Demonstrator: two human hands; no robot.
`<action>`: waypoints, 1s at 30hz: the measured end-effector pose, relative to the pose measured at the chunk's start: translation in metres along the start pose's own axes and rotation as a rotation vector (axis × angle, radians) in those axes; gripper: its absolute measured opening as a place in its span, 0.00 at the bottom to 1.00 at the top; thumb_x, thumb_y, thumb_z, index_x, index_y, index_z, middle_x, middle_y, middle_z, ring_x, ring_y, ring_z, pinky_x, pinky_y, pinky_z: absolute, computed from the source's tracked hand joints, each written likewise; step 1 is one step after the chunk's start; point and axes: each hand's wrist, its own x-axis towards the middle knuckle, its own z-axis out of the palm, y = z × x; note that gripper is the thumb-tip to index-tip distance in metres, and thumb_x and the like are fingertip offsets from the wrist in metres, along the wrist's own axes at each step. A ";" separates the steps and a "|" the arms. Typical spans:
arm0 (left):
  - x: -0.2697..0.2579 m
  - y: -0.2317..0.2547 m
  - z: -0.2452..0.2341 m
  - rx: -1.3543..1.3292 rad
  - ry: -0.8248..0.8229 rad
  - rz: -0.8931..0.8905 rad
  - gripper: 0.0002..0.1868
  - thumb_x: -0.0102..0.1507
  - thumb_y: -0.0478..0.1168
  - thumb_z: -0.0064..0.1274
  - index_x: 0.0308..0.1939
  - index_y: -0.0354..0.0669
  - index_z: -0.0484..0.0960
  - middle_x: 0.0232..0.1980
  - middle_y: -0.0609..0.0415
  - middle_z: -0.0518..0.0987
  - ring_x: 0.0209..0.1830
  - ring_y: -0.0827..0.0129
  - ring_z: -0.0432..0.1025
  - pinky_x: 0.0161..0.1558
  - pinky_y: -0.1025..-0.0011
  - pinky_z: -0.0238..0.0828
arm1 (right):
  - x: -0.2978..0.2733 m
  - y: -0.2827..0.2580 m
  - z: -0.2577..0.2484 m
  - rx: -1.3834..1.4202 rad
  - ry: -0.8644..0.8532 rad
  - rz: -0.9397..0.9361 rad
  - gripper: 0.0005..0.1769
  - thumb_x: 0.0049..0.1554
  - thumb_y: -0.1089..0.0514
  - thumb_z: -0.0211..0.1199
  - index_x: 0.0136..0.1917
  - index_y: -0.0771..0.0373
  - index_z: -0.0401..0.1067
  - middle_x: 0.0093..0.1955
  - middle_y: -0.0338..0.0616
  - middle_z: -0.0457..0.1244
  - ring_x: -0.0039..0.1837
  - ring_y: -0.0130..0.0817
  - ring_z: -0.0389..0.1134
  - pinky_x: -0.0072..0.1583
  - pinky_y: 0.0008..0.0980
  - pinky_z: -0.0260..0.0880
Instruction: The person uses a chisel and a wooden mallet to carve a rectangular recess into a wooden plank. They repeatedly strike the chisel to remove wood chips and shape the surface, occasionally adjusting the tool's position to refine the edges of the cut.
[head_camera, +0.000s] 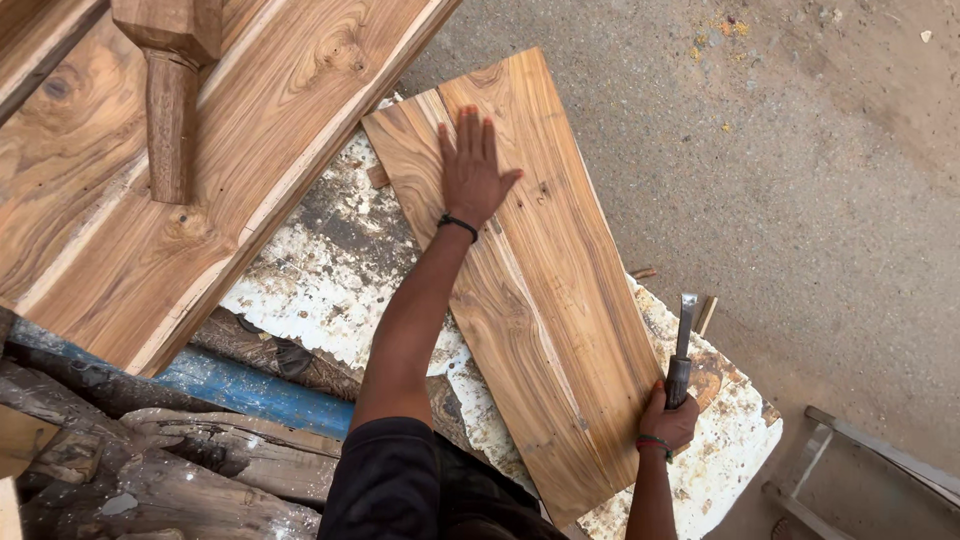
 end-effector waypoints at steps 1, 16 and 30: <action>-0.014 0.033 0.008 0.036 -0.047 0.245 0.54 0.65 0.77 0.22 0.81 0.39 0.46 0.84 0.40 0.40 0.84 0.55 0.32 0.77 0.43 0.21 | 0.000 0.000 0.002 0.024 0.015 -0.016 0.26 0.60 0.40 0.72 0.51 0.66 0.73 0.47 0.52 0.67 0.47 0.51 0.69 0.51 0.49 0.69; -0.372 0.086 0.131 -0.249 -0.103 1.224 0.34 0.69 0.63 0.47 0.72 0.47 0.70 0.82 0.54 0.59 0.85 0.63 0.49 0.85 0.53 0.33 | 0.018 -0.006 -0.017 0.049 -0.065 -0.093 0.26 0.58 0.41 0.74 0.51 0.67 0.73 0.48 0.54 0.67 0.48 0.55 0.68 0.53 0.52 0.68; -0.304 -0.009 0.048 -0.491 0.249 -0.101 0.35 0.60 0.46 0.58 0.69 0.39 0.68 0.75 0.39 0.62 0.68 0.50 0.63 0.62 0.48 0.59 | 0.025 0.070 -0.100 -0.322 -0.362 -0.090 0.32 0.53 0.30 0.68 0.50 0.62 0.77 0.52 0.54 0.66 0.54 0.58 0.67 0.54 0.55 0.67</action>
